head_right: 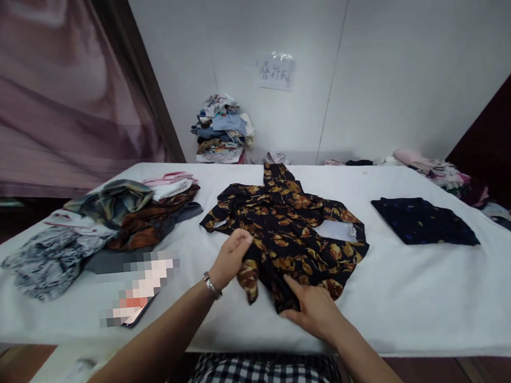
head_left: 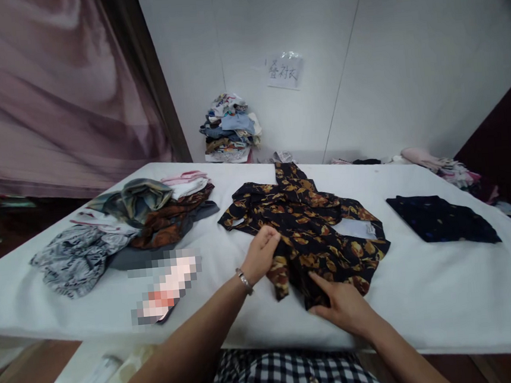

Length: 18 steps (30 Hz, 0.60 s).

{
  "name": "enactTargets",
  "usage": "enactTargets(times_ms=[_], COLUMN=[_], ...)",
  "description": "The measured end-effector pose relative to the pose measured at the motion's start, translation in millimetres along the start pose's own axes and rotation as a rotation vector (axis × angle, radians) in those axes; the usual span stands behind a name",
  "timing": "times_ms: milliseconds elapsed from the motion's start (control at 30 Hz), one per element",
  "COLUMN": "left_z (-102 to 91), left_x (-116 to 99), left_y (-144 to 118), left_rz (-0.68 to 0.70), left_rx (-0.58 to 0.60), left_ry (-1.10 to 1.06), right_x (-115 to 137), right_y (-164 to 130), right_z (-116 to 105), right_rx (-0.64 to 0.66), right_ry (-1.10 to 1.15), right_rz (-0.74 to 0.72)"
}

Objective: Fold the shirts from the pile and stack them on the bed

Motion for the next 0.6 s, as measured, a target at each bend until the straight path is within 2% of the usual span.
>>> enactTargets(times_ms=[67, 133, 200, 300, 400, 500, 600], left_z=[27.1, 42.7, 37.1, 17.4, 16.2, 16.3, 7.7], left_x=[-1.2, 1.0, 7.2, 18.3, 37.2, 53.0, 56.4], left_y=[1.7, 4.1, 12.7, 31.9, 45.2, 50.6, 50.7], left_rz=[0.007, 0.025, 0.085, 0.233, 0.316, 0.318, 0.335], left_rx=[0.134, 0.252, 0.276, 0.301, 0.493, 0.662, 0.721], left_ry=[-0.078, -0.105, 0.045, 0.488, 0.802, 0.947, 1.018], right_x=[4.5, 5.4, -2.3, -21.4, -29.0, -34.0, -50.5], right_y=[2.4, 0.1, -5.4, -16.5, -26.7, -34.3, -42.1], right_z=[1.2, -4.0, -17.4, -38.4, -48.9, -56.0, -62.3], right_rx=[0.014, 0.012, -0.035, -0.108, -0.104, -0.111, -0.138], right_ry=[-0.003, 0.079, 0.194, 0.349, 0.445, 0.493, 0.553], right_rz=[-0.057, -0.116, -0.116, -0.050, -0.046, -0.050, 0.004])
Point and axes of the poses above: each hand's wrist, its own y-axis towards the middle knuckle, its own z-axis out of the palm, x = y × z, the point moved 10 cm from there along y, towards the middle knuckle, and after that the axes turned 9 degrees about z, right-handed, at the moved point
